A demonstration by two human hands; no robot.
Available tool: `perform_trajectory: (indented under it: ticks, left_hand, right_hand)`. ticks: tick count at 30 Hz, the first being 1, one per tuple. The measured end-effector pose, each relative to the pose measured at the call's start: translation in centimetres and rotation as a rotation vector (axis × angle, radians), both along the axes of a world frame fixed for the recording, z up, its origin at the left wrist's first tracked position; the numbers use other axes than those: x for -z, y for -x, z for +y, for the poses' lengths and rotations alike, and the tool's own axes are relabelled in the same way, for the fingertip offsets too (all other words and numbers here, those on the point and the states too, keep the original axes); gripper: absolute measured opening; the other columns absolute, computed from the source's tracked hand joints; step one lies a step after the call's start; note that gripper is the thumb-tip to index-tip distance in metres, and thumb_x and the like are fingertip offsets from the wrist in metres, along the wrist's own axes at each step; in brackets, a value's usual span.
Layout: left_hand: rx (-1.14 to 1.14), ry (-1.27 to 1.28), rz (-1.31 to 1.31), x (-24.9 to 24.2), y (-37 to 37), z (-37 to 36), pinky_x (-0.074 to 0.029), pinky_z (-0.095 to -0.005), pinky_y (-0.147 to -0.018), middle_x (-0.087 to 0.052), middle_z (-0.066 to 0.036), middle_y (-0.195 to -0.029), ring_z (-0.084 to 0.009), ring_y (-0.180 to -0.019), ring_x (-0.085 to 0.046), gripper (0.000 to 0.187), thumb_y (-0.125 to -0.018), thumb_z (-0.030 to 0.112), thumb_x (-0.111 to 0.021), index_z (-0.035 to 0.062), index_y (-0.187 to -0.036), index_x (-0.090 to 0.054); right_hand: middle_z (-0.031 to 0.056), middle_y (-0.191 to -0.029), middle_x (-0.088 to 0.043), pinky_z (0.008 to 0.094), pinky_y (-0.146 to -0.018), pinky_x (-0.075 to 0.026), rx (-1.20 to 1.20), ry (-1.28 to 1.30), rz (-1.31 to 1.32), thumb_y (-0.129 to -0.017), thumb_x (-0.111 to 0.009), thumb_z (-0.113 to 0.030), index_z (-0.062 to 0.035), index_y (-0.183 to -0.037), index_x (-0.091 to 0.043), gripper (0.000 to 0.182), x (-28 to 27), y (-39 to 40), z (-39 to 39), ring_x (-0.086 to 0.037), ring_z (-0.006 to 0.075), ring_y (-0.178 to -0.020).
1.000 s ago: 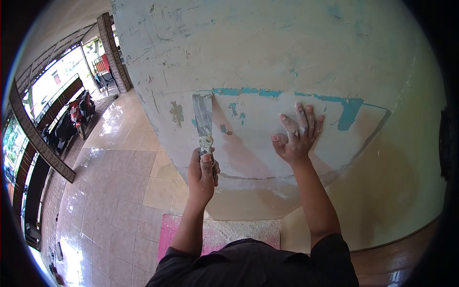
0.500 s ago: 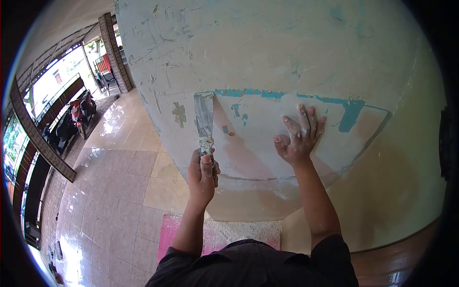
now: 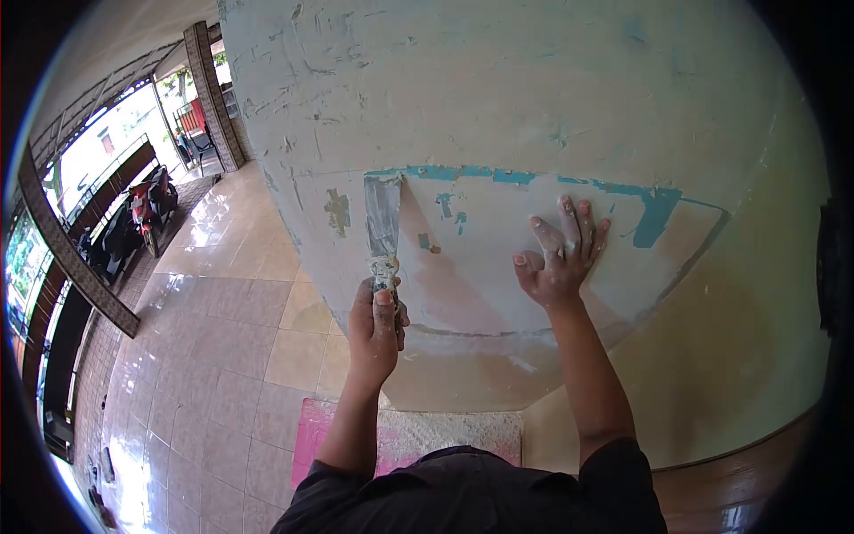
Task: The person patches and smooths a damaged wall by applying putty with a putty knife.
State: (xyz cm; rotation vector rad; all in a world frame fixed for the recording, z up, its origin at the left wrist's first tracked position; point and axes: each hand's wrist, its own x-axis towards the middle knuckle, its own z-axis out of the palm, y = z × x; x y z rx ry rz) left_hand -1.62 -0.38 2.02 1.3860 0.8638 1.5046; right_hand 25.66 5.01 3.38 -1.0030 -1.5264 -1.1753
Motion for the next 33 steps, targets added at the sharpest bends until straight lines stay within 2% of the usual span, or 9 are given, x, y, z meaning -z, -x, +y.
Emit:
perform_trajectory:
  ticks: [10,12,16,19,21,33]
  left_hand:
    - [-0.022,0.008,-0.011,-0.42,-0.17,0.05,-0.030,-0.0189,-0.041,-0.050,-0.001,-0.066,-0.0029,-0.046,-0.038,0.045,-0.101,0.043,-0.041,0.0012,-0.115,-0.050]
    - [-0.062,-0.043,0.003,-0.41,-0.55,0.22,-0.027,-0.0194,-0.037,-0.046,0.000,-0.061,-0.0036,-0.041,-0.034,0.051,-0.102,0.046,-0.037,-0.0020,-0.115,-0.049]
    - [-0.056,-0.044,0.007,0.16,-0.57,0.29,-0.027,-0.0193,-0.037,-0.047,0.000,-0.061,-0.0036,-0.041,-0.035,0.050,-0.102,0.046,-0.036,-0.0014,-0.113,-0.049]
    - [-0.063,-0.065,0.006,0.32,-0.58,0.42,-0.027,-0.0192,-0.038,-0.047,0.000,-0.061,-0.0037,-0.041,-0.035,0.050,-0.102,0.046,-0.036,-0.0012,-0.112,-0.048]
    - [-0.003,-0.024,-0.031,0.29,-0.34,0.35,-0.031,-0.0188,-0.041,-0.050,-0.001,-0.067,-0.0029,-0.046,-0.038,0.044,-0.101,0.044,-0.041,0.0028,-0.114,-0.049]
    - [-0.020,-0.044,-0.018,-0.07,-0.76,0.22,-0.031,-0.0196,-0.041,-0.051,-0.002,-0.066,-0.0033,-0.046,-0.040,0.048,-0.100,0.047,-0.041,0.0018,-0.114,-0.049]
  right_hand:
    - [0.0103,-0.141,-0.047,0.0559,-0.115,-0.007,0.000,-0.010,0.004,-0.092,-0.047,-0.047,-0.0251,-0.119,-0.058,0.036,-0.19,0.34,-0.14,-0.033,0.0340,-0.138]
    - [0.0102,-0.140,-0.047,0.0559,-0.115,-0.007,0.001,-0.010,0.001,-0.092,-0.048,-0.048,-0.0251,-0.119,-0.057,0.036,-0.19,0.34,-0.18,-0.033,0.0338,-0.138]
    - [0.0101,-0.140,-0.047,0.0559,-0.115,-0.008,0.015,-0.006,0.001,-0.092,-0.048,-0.048,-0.0253,-0.118,-0.058,0.036,-0.18,0.18,-0.19,-0.033,0.0336,-0.138]
    - [0.0101,-0.140,-0.047,0.0560,-0.115,-0.008,0.005,-0.012,-0.001,-0.092,-0.048,-0.048,-0.0254,-0.118,-0.058,0.036,-0.17,0.21,-0.12,-0.033,0.0337,-0.138]
    - [0.0101,-0.140,-0.047,0.0561,-0.115,-0.008,0.003,-0.012,0.001,-0.092,-0.048,-0.048,-0.0252,-0.118,-0.058,0.036,-0.12,0.21,-0.10,-0.033,0.0337,-0.138]
    - [0.0106,-0.140,-0.047,0.0564,-0.115,-0.009,0.005,-0.016,-0.005,-0.092,-0.048,-0.047,-0.0247,-0.118,-0.059,0.036,-0.11,0.27,-0.14,-0.034,0.0339,-0.138]
